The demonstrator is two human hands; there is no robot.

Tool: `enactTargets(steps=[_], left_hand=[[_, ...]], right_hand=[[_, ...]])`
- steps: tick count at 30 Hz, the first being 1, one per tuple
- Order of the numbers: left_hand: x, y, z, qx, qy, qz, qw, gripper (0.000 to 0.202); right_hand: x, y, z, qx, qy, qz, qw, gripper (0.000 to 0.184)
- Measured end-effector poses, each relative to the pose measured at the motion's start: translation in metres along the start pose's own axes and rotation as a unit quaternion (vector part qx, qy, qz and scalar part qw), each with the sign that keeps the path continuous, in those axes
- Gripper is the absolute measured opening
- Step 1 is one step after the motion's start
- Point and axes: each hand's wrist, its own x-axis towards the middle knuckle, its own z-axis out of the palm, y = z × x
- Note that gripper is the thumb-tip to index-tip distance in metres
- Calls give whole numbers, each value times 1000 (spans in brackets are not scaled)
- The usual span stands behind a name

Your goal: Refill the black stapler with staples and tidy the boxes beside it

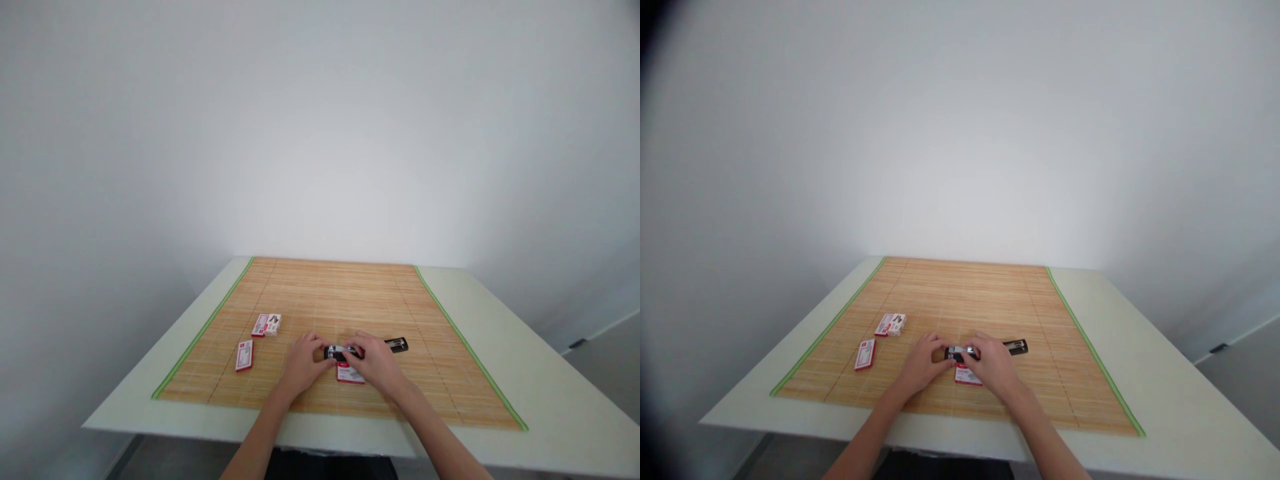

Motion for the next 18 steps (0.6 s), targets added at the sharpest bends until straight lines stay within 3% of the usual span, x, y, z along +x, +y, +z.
enactTargets(steps=[10,18], left_hand=[[-5,4,0,-9,5,-7,1000,28],[-5,4,1,-12,11,-6,1000,27]], right_hand=[[11,-3,1,-19,-51,0,999,15],[7,3,-16,-51,-55,1,997,13]])
